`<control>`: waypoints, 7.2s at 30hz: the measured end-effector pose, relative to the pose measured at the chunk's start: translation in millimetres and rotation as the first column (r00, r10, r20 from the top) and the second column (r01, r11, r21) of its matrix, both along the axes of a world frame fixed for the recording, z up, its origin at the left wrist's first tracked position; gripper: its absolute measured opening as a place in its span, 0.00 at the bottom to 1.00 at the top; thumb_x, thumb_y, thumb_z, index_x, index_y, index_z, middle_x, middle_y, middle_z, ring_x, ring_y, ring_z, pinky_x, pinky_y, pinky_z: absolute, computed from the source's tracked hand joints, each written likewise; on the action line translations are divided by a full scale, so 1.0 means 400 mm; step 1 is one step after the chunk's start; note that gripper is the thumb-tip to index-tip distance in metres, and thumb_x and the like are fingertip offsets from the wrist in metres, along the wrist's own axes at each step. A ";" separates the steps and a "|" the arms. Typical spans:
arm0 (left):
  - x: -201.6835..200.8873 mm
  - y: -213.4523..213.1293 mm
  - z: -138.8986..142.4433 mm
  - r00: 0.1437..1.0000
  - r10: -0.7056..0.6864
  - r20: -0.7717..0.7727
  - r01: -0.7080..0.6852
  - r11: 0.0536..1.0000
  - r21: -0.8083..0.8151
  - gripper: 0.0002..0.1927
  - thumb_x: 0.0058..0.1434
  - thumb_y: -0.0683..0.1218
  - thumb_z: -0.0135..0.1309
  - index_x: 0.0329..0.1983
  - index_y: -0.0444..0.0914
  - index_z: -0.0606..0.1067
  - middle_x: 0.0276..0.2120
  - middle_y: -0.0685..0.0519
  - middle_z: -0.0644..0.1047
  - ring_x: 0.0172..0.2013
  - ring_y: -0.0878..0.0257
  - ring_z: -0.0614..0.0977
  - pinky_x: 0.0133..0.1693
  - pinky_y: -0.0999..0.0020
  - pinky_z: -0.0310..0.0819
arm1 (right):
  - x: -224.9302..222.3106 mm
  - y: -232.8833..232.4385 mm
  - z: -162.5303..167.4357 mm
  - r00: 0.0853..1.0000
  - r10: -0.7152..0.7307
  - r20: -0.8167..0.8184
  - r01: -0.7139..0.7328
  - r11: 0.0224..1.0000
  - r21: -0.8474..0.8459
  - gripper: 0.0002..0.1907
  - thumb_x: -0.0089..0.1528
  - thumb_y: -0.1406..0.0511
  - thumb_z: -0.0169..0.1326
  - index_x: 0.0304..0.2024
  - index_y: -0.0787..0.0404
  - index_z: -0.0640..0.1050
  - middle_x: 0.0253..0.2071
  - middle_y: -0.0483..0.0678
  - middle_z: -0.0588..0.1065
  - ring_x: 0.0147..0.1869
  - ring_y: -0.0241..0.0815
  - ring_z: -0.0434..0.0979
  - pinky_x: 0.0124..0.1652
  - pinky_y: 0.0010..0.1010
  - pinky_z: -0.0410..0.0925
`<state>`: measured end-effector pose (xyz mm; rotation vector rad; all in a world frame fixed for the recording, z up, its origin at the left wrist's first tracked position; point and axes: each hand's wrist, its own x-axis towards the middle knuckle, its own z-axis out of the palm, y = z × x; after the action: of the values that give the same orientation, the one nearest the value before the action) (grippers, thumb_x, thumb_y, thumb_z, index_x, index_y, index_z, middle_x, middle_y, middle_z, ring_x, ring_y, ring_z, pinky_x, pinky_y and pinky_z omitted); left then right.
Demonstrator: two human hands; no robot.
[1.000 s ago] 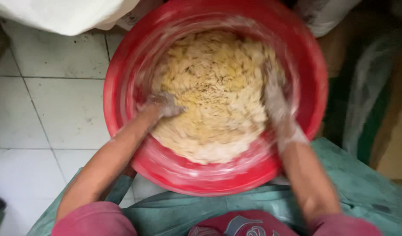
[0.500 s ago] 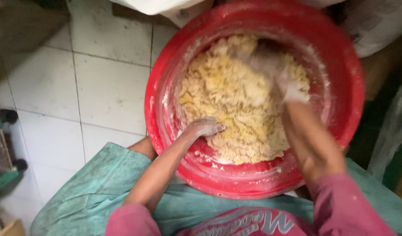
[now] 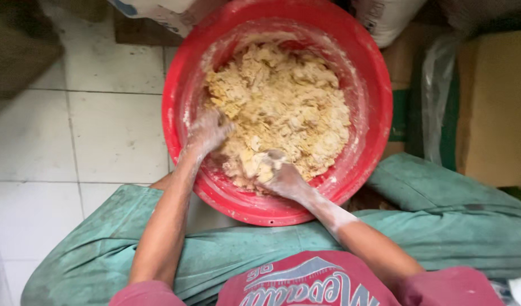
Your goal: The person sits on the floor with a large red basin between their legs and mixes a large batch of dough by hand, kneading and folding the mixture. They periodically add flour from a nearby sack into the basin and continue working the dough with both hands.
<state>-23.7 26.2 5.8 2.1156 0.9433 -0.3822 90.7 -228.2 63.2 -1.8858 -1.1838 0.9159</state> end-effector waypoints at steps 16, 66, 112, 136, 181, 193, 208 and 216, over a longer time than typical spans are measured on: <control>0.326 0.171 -0.071 0.975 0.179 0.131 -0.143 0.959 -0.246 0.44 0.63 0.67 0.57 0.74 0.39 0.60 0.72 0.40 0.63 0.72 0.45 0.62 0.72 0.52 0.50 | 0.504 0.057 -0.244 0.364 -0.893 -0.265 0.521 0.431 -0.736 0.33 0.74 0.47 0.44 0.70 0.63 0.71 0.67 0.69 0.60 0.66 0.69 0.56 0.61 0.57 0.54; 0.300 0.188 -0.102 0.866 0.498 -0.043 -0.446 0.731 -0.516 0.36 0.63 0.61 0.57 0.66 0.34 0.68 0.64 0.42 0.72 0.67 0.50 0.70 0.66 0.61 0.60 | 0.461 0.232 -0.491 0.369 -0.543 -0.754 -0.014 0.808 -0.589 0.08 0.66 0.63 0.54 0.43 0.62 0.78 0.37 0.47 0.77 0.36 0.40 0.78 0.34 0.33 0.72; 0.319 0.170 -0.193 0.946 0.316 0.074 -0.246 0.847 -0.471 0.28 0.68 0.57 0.46 0.65 0.37 0.69 0.64 0.44 0.71 0.64 0.51 0.70 0.65 0.60 0.61 | 0.491 0.181 -0.454 0.229 -0.716 -0.659 0.127 0.693 -0.709 0.17 0.67 0.58 0.54 0.55 0.60 0.75 0.45 0.46 0.77 0.45 0.41 0.76 0.42 0.34 0.70; 0.243 -0.062 -0.074 0.989 -0.126 -0.078 0.085 0.913 -0.400 0.19 0.67 0.46 0.56 0.46 0.21 0.78 0.48 0.28 0.81 0.47 0.32 0.83 0.47 0.41 0.76 | 0.425 0.245 -0.103 0.707 -0.541 -0.455 0.535 0.830 -0.157 0.19 0.64 0.61 0.55 0.56 0.62 0.76 0.53 0.46 0.76 0.54 0.42 0.77 0.52 0.35 0.72; 0.387 -0.073 -0.142 0.990 -0.128 -0.062 0.046 0.704 -0.709 0.31 0.69 0.60 0.45 0.66 0.34 0.71 0.63 0.41 0.73 0.63 0.50 0.73 0.63 0.57 0.65 | 0.490 0.052 -0.221 0.430 -0.793 -0.432 0.503 0.608 -0.614 0.27 0.66 0.53 0.50 0.65 0.57 0.70 0.63 0.57 0.72 0.66 0.56 0.72 0.64 0.45 0.64; 0.350 -0.161 -0.361 0.956 -0.228 -0.187 -0.020 0.583 -0.812 0.33 0.69 0.61 0.45 0.67 0.33 0.70 0.64 0.39 0.72 0.64 0.47 0.72 0.65 0.54 0.64 | 0.488 0.394 -0.426 0.606 -0.453 -0.653 0.041 0.838 -0.544 0.30 0.66 0.52 0.52 0.67 0.56 0.69 0.65 0.60 0.71 0.66 0.59 0.71 0.63 0.45 0.64; 0.363 -0.055 -0.119 0.980 -0.142 -0.141 0.001 0.708 -0.707 0.35 0.69 0.63 0.44 0.67 0.32 0.69 0.65 0.37 0.71 0.66 0.44 0.71 0.67 0.51 0.63 | 0.501 0.414 -0.223 0.971 -0.109 0.211 0.199 0.859 -0.472 0.33 0.65 0.50 0.54 0.69 0.54 0.67 0.66 0.63 0.69 0.66 0.62 0.70 0.63 0.46 0.63; 0.170 -0.020 0.110 0.979 0.112 0.172 -0.064 0.963 -0.262 0.35 0.67 0.61 0.48 0.67 0.31 0.68 0.69 0.38 0.68 0.69 0.44 0.69 0.70 0.54 0.59 | 0.428 0.131 -0.107 0.920 0.080 0.383 0.091 0.908 -0.410 0.39 0.67 0.48 0.55 0.72 0.62 0.60 0.68 0.68 0.64 0.68 0.66 0.64 0.63 0.51 0.60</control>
<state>44.4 18.4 49.7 1.8322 0.8295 -0.2417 261.7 -175.9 20.3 -2.5143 -1.2804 0.8630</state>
